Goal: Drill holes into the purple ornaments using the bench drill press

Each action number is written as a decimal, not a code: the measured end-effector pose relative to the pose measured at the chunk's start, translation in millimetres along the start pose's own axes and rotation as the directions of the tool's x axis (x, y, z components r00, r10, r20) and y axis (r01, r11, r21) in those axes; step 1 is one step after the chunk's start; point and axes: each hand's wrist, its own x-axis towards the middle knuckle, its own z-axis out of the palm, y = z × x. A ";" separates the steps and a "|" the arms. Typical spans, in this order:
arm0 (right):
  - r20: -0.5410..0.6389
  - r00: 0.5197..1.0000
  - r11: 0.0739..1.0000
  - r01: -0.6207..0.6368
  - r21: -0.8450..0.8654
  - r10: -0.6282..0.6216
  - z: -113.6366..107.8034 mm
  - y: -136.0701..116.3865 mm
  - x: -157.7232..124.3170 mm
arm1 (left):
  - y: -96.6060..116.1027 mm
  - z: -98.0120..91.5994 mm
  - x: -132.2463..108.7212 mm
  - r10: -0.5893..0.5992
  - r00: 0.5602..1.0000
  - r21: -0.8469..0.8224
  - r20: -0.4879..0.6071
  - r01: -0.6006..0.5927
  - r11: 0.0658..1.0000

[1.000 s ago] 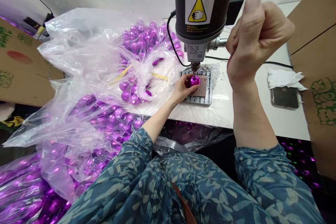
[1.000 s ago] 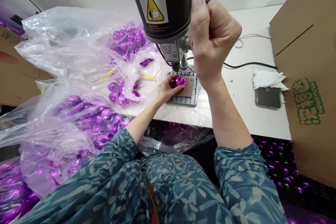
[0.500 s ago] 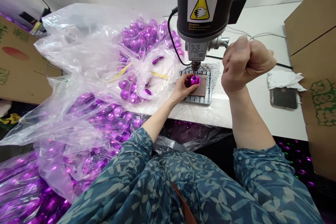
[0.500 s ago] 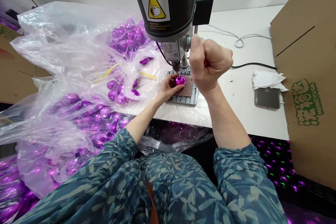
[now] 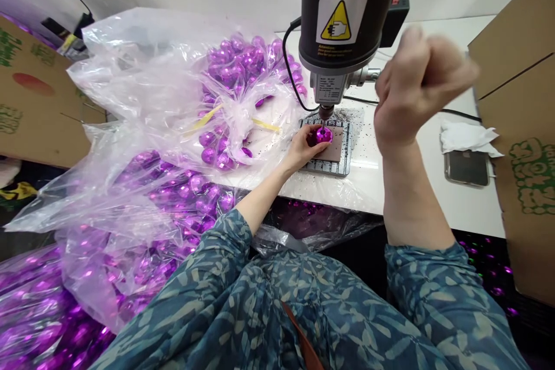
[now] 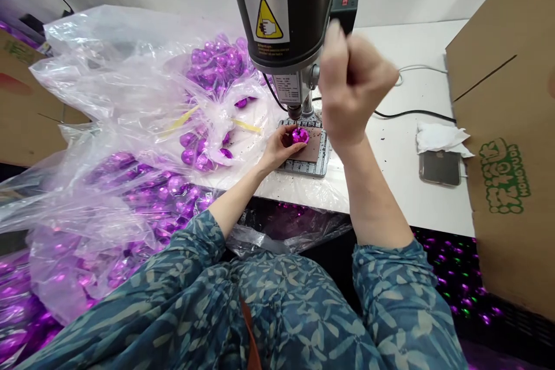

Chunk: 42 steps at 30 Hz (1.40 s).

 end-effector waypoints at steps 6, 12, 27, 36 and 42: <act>-0.088 0.993 0.993 -0.064 0.100 0.072 45.2 -1.2 70.8 | 9.7 2.6 -4.0 -0.007 1.000 0.027 -0.030 0.008 1.000; -0.161 0.976 0.987 -0.133 0.086 0.146 48.4 3.0 78.4 | 51.6 -33.7 -56.1 0.080 0.986 0.143 0.146 -0.101 0.985; -0.112 0.989 0.991 -0.084 0.106 0.096 39.0 -24.0 64.7 | 16.7 -118.2 78.5 -0.105 0.951 0.645 -0.289 0.275 0.713; -0.036 0.999 0.989 -0.022 0.147 0.028 32.7 -23.3 60.4 | 0.0 -136.4 120.5 -0.271 0.927 0.813 -0.258 0.360 0.457; -0.049 0.998 0.976 -0.025 0.216 0.037 33.4 -16.4 63.0 | -3.0 -144.9 103.8 -0.304 0.916 0.755 -0.262 0.391 0.526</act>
